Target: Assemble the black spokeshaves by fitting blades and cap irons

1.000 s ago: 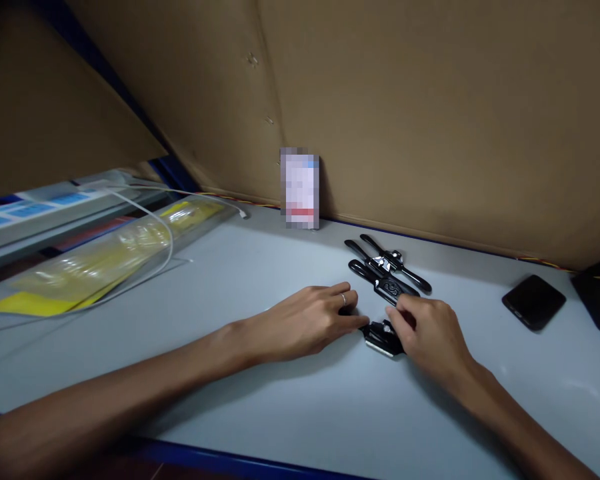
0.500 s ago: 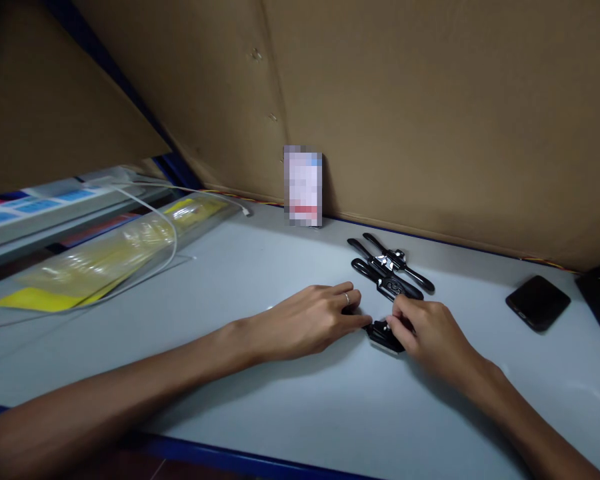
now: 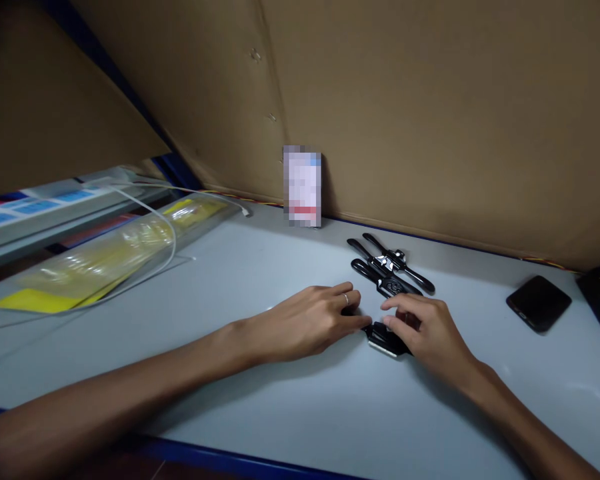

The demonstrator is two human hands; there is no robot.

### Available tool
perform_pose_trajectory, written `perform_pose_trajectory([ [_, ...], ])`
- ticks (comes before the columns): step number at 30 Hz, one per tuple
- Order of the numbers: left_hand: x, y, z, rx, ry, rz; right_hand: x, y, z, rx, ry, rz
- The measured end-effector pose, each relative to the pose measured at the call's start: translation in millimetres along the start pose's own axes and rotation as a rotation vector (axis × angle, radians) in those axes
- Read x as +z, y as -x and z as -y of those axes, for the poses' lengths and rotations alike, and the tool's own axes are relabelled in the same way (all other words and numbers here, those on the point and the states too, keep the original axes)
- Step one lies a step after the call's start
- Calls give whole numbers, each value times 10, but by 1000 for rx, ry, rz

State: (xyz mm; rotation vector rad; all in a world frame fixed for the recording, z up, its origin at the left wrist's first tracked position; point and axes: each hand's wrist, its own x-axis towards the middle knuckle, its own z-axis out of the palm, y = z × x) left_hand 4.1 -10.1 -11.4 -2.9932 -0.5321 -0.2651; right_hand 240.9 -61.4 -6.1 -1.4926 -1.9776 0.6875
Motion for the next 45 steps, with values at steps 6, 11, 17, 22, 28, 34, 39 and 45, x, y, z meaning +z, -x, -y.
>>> perform_pose_trajectory([
  [6, -15, -5, -6, 11, 1, -3, -48, -31, -21, -95, -86, 140],
  [11, -18, -6, -9, 5, 4, 6, -49, -27, -31, 27, -147, 178],
  [17, -17, -18, -8, 2, 2, 11, -30, 1, -54, 101, -74, 123],
  [22, -12, -9, -6, 9, 0, -2, -4, 53, -2, -142, 189, 32],
  [28, -12, 0, -7, 6, 13, 8, 9, 70, 19, -198, 154, 52],
  [34, -14, -1, -2, 20, 6, -25, -3, 72, -36, -192, 178, 12],
  [39, -4, 4, 4, 15, 4, -18, -6, 74, -18, -226, 165, 1],
  [45, 10, 6, 5, 15, 10, -20, -8, 52, -9, -265, 161, 9],
])
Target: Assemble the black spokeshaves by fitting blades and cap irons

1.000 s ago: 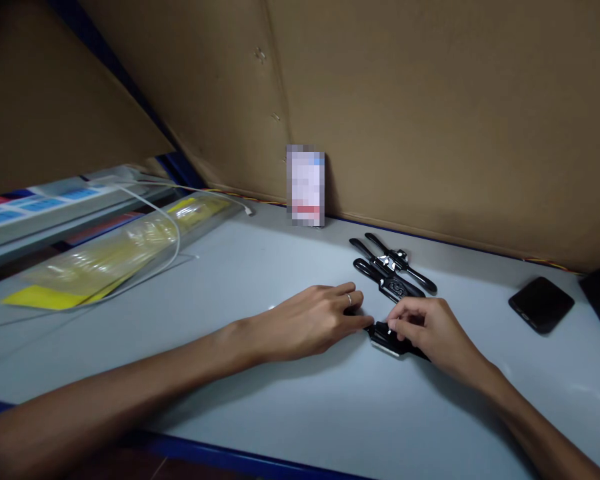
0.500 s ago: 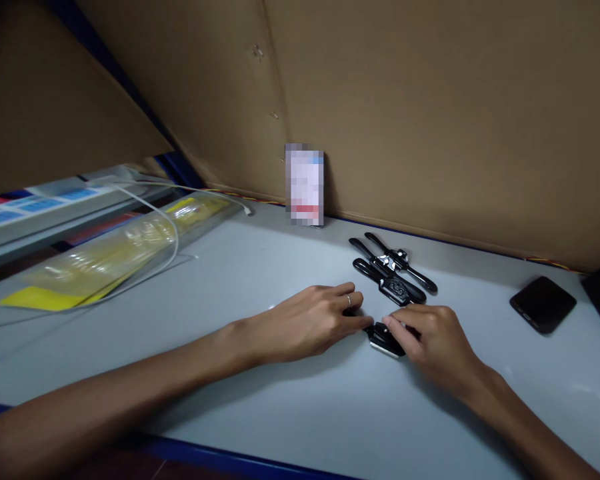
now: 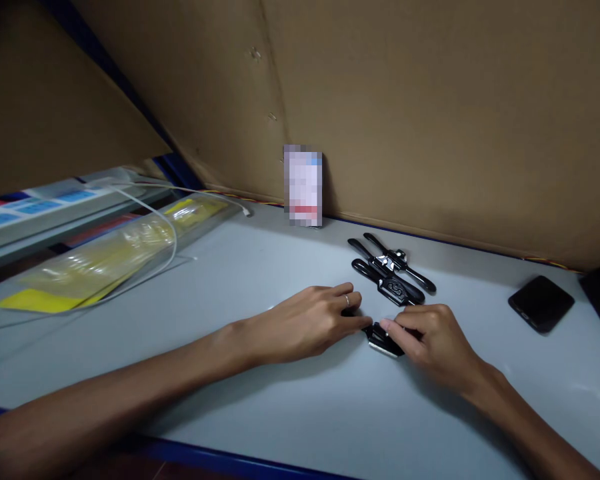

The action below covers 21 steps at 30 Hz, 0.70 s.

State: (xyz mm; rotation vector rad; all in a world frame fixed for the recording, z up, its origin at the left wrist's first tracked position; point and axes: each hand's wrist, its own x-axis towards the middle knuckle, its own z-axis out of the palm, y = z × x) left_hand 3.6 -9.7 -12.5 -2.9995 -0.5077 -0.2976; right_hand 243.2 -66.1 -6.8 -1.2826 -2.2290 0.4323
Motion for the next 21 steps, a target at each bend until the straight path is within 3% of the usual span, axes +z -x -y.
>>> perform_pose_trajectory([
  [11, -10, 1, -3, 0, -5, 3, -13, 11, 10, 55, -11, 73],
  [17, -27, -4, -20, 5, -29, 35, -75, 2, -31, 101, 183, -13],
  [21, -40, 3, -26, 21, -12, 39, -288, -1, -47, 94, 212, 231],
])
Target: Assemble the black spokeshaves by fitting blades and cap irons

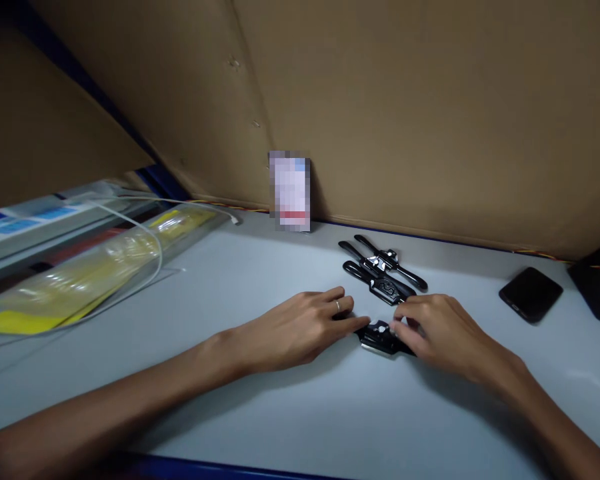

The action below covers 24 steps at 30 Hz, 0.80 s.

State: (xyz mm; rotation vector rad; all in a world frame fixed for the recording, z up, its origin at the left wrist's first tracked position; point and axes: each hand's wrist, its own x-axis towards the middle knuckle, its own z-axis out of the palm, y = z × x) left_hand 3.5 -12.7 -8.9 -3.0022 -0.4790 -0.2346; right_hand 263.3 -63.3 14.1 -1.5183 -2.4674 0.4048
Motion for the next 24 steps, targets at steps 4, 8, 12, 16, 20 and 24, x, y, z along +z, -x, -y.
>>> perform_pose_trajectory([
  [4, 14, 6, 10, 11, 12, 1, -139, 49, 22, 31, -45, 192],
  [8, 13, 5, 10, 9, 14, 18, -148, 50, 99, 29, -61, 227],
  [12, -8, 8, 2, -4, 9, 40, -141, 31, 132, 29, -68, 237],
  [16, -17, 11, -2, 13, 23, 9, -135, 22, 104, -5, -91, 219],
  [20, -16, 4, -4, 18, 8, 15, -127, 30, 85, 7, -79, 227],
  [24, -14, 1, -3, 11, 7, 35, -137, 29, 105, 35, -62, 240],
])
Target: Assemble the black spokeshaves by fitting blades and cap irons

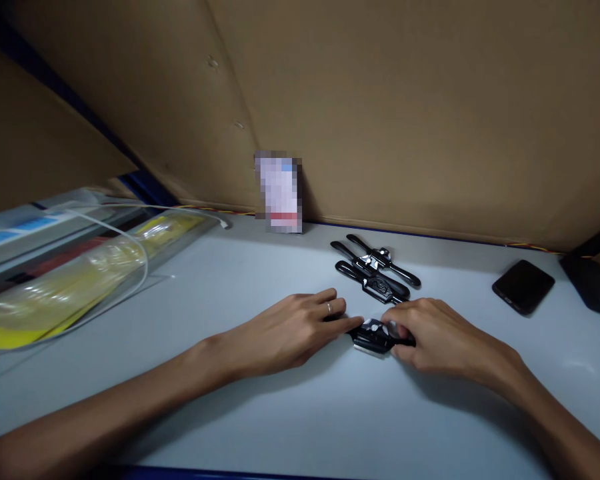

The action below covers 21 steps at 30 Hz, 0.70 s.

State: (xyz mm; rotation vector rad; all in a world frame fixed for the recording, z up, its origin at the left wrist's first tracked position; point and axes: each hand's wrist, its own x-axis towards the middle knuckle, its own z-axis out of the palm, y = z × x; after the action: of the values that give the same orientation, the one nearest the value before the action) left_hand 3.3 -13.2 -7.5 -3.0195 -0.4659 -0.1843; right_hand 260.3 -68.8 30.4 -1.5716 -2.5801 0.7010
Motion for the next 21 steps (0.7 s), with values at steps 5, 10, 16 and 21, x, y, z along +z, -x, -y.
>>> perform_pose_trajectory([
  [5, 2, 3, 3, 8, 8, -29, -9, -12, 15, 20, -1, 4],
  [10, 13, 5, 5, 8, 9, -34, -5, -4, -2, 31, -12, -1],
  [16, 14, 6, 7, 10, 2, -21, 11, 2, -16, 42, -9, 2],
  [21, 15, 0, 1, 5, 0, -15, 16, 0, -18, 46, -13, 7],
])
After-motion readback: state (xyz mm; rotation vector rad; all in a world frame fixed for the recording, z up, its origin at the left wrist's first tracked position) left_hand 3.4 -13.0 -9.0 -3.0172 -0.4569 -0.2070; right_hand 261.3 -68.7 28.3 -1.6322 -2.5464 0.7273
